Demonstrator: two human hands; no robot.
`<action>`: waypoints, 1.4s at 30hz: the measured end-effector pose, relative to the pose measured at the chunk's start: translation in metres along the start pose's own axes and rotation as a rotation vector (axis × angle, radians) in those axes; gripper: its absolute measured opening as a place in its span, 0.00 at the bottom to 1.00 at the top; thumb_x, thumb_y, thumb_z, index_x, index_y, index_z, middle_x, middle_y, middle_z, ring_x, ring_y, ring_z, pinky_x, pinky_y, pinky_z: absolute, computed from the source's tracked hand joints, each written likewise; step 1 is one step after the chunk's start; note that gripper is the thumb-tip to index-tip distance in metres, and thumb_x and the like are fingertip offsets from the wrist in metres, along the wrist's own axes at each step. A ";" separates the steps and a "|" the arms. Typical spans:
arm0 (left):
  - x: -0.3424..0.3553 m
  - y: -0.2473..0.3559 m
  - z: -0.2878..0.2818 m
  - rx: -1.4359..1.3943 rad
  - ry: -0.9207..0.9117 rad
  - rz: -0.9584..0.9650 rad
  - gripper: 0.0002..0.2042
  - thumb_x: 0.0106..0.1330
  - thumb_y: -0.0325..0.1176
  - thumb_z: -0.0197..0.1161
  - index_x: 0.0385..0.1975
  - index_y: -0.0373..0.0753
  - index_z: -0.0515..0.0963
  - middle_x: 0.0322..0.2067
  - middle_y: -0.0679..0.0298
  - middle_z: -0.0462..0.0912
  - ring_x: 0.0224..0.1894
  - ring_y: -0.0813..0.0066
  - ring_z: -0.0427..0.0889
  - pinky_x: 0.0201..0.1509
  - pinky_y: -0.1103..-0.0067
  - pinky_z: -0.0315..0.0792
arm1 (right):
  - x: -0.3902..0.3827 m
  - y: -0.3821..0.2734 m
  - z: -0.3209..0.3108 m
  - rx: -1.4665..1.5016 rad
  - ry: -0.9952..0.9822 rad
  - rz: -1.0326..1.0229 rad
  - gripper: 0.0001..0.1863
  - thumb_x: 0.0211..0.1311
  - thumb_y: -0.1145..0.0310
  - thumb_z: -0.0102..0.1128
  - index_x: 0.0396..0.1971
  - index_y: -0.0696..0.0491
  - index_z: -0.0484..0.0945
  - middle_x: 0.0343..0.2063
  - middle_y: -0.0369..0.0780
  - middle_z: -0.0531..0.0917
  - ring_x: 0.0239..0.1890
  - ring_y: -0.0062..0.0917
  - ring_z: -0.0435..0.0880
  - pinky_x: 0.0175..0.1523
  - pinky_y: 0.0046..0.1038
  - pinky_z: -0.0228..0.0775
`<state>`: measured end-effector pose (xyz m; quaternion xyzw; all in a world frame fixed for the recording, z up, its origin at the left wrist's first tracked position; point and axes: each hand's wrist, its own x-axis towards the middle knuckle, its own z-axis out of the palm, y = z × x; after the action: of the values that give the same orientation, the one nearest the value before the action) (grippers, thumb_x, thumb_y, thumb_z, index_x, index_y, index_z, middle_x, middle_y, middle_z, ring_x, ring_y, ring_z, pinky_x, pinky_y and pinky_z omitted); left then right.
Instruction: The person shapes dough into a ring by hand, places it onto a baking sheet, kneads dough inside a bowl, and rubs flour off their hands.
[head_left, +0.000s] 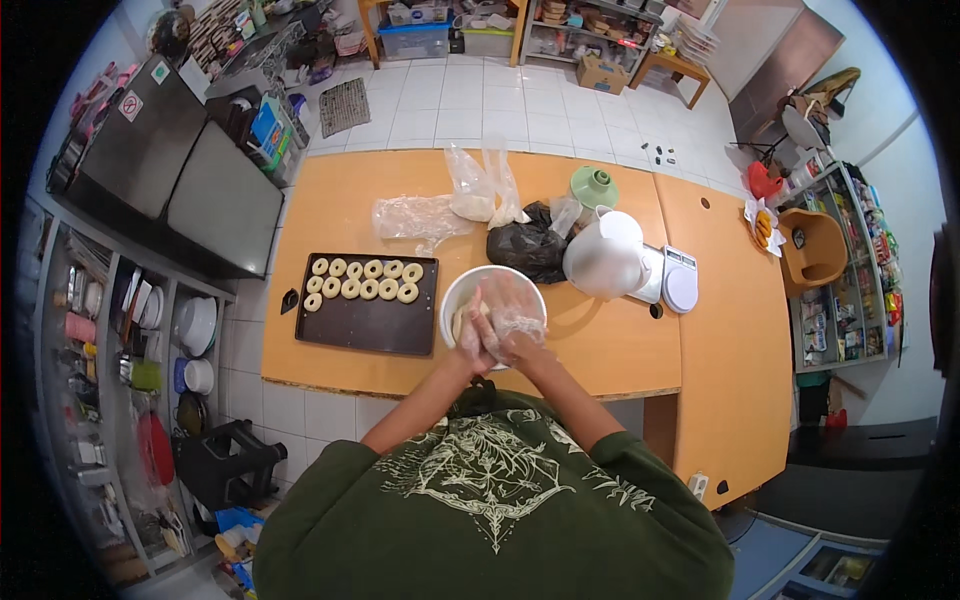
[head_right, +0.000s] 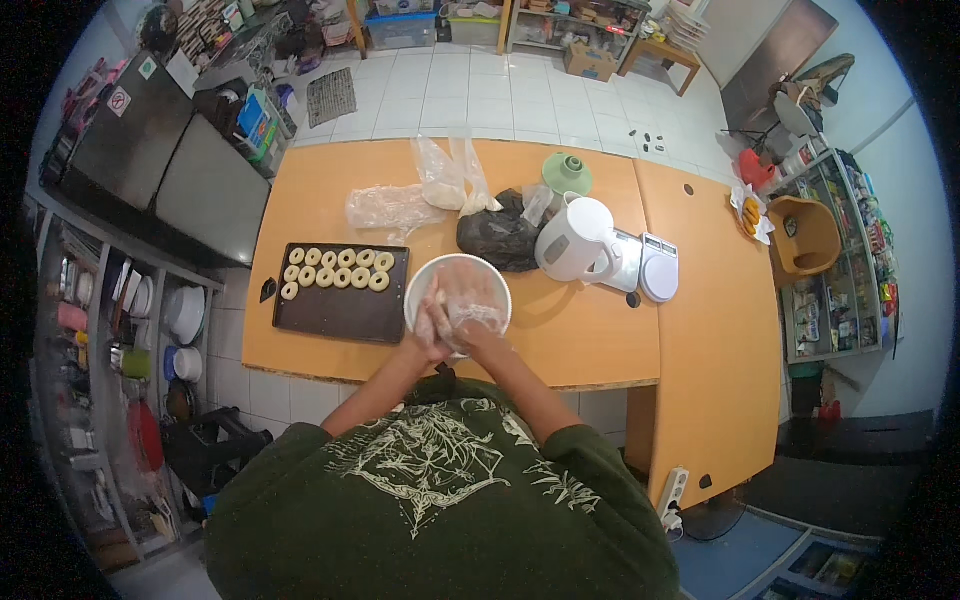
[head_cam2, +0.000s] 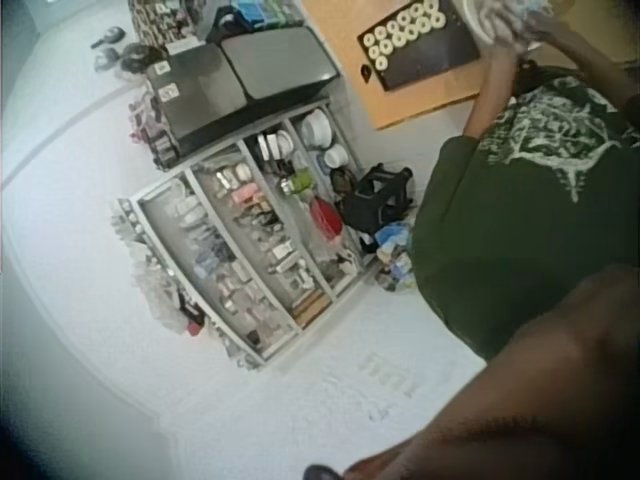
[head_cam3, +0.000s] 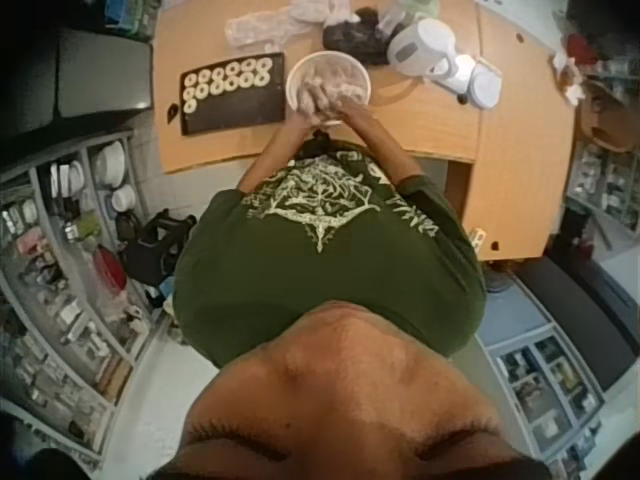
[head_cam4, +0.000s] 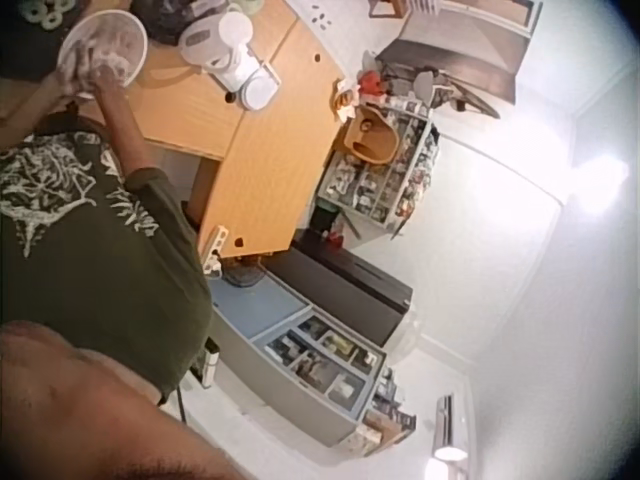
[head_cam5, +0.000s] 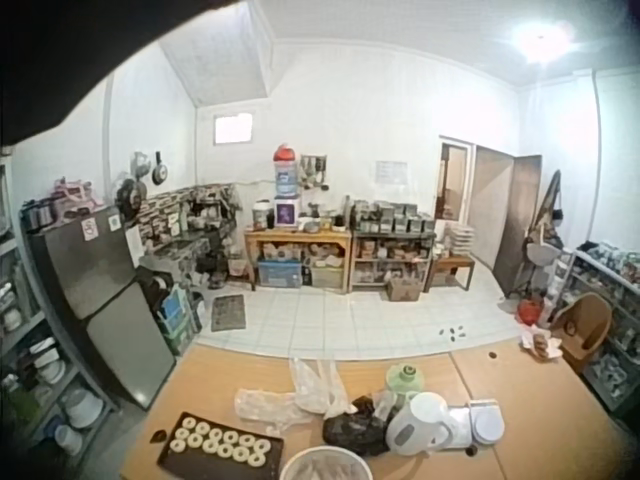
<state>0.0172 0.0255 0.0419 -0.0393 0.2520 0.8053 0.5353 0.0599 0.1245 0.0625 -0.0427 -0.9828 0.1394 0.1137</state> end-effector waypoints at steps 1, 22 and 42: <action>0.005 -0.010 -0.008 -0.123 -0.311 -0.031 0.53 0.56 0.77 0.36 0.67 0.31 0.52 0.63 0.43 0.60 0.63 0.49 0.65 0.68 0.59 0.56 | -0.002 -0.004 0.000 0.019 -0.026 -0.050 0.34 0.61 0.46 0.50 0.62 0.54 0.65 0.64 0.47 0.62 0.68 0.41 0.57 0.70 0.49 0.39; -0.015 0.017 -0.001 -0.146 -0.196 -0.007 0.47 0.61 0.73 0.32 0.67 0.35 0.53 0.66 0.50 0.57 0.67 0.50 0.57 0.69 0.56 0.54 | -0.009 0.007 -0.010 0.000 -0.131 -0.126 0.36 0.63 0.44 0.46 0.66 0.51 0.59 0.66 0.50 0.58 0.70 0.43 0.51 0.71 0.51 0.36; 0.004 -0.002 -0.002 -0.305 -0.280 0.000 0.53 0.55 0.78 0.35 0.66 0.33 0.53 0.64 0.46 0.59 0.65 0.48 0.62 0.67 0.54 0.56 | 0.004 -0.017 -0.014 0.212 -0.213 -0.193 0.38 0.63 0.44 0.48 0.67 0.52 0.57 0.65 0.49 0.61 0.66 0.45 0.59 0.71 0.43 0.44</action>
<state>0.0165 0.0288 0.0386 -0.0076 0.0502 0.8317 0.5528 0.0585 0.1126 0.0807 0.0793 -0.9685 0.2346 0.0259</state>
